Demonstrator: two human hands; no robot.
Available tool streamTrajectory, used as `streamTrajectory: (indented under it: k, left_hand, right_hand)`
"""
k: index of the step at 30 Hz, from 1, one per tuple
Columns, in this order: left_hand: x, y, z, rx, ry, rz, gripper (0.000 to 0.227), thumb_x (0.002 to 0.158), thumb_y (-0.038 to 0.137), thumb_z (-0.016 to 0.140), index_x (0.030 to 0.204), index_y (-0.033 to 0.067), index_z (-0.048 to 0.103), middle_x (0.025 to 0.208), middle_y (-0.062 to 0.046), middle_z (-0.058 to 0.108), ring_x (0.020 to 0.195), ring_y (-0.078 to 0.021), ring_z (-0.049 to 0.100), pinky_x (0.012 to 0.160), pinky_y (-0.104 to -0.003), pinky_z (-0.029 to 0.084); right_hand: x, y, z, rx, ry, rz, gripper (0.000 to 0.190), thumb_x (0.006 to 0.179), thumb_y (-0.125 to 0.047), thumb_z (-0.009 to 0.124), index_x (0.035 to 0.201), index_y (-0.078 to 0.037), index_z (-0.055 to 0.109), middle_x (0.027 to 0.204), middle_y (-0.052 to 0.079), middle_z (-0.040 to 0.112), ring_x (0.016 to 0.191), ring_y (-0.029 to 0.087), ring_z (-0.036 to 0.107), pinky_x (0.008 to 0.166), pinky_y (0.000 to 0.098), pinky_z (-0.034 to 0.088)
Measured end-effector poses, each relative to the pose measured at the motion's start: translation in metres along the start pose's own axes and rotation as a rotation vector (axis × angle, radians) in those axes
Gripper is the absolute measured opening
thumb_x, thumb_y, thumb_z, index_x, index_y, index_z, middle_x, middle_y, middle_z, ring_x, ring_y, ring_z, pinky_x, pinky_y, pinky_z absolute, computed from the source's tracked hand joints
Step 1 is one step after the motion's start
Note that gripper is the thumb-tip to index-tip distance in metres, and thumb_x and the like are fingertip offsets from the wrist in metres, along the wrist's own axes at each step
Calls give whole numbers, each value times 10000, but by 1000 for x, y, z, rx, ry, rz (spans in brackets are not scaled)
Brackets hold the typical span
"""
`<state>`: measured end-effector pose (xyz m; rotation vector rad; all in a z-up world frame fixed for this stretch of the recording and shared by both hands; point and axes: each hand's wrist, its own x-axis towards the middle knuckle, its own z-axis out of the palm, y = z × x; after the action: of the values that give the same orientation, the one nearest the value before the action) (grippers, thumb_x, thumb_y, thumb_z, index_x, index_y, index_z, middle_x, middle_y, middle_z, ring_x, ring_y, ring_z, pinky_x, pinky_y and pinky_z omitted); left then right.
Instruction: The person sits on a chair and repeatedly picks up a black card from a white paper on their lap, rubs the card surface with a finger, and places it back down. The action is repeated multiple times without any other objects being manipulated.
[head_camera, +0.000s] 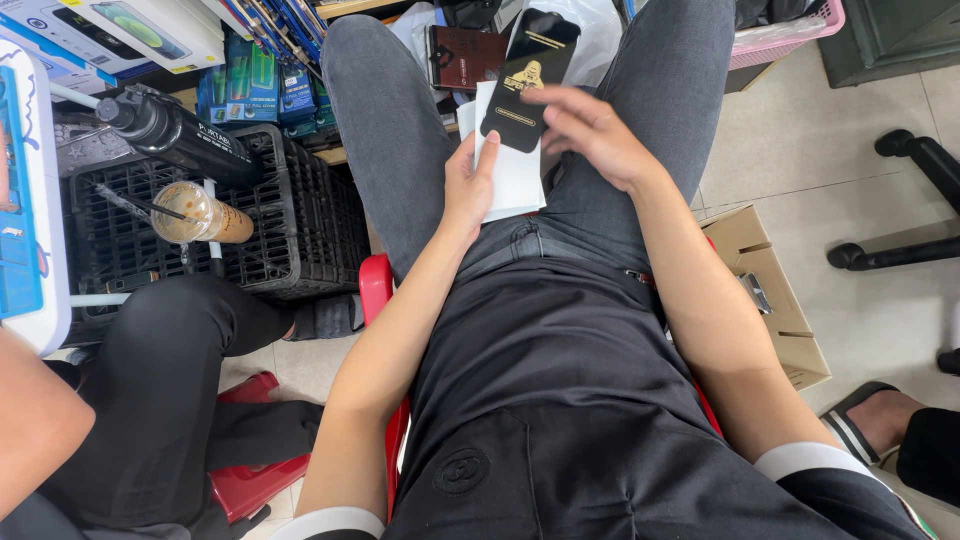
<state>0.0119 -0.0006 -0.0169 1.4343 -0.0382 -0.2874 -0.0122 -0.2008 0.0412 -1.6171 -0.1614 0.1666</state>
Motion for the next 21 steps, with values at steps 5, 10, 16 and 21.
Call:
streamTrajectory:
  k: [5, 10, 16, 21]
  left_hand:
    - [0, -1, 1, 16, -50, -9, 441, 970, 430, 574, 1243, 102, 686, 1137, -41, 751, 1004, -143, 682, 816, -271, 551]
    - [1, -2, 2, 49, -34, 12, 460, 963, 432, 582, 1245, 86, 691, 1154, -58, 752, 1013, -150, 683, 827, -271, 550]
    - [-3, 4, 2, 107, -98, -12, 506, 917, 457, 632, 1275, 107, 703, 1193, -56, 758, 1029, -150, 696, 823, -265, 550]
    - [-7, 11, 2, -9, -211, -64, 470, 965, 520, 530, 1125, 118, 712, 964, -10, 705, 887, -116, 648, 737, -232, 454]
  right_hand:
    - [4, 2, -3, 275, 355, 101, 622, 1072, -265, 580, 1619, -363, 301, 1079, 0, 583, 891, 128, 683, 881, 287, 608]
    - [8, 16, -8, 367, 358, 167, 603, 1009, -285, 651, 1538, -260, 363, 1028, 1, 610, 871, 155, 683, 865, 290, 589]
    - [7, 13, -3, 191, 211, 107, 201, 1054, -246, 575, 1246, -188, 586, 1248, 9, 720, 1050, 121, 696, 889, 265, 574]
    - [5, 7, -3, 260, 277, 122, 200, 1035, -243, 592, 1229, -199, 611, 1224, -1, 724, 1051, 115, 690, 942, 281, 565]
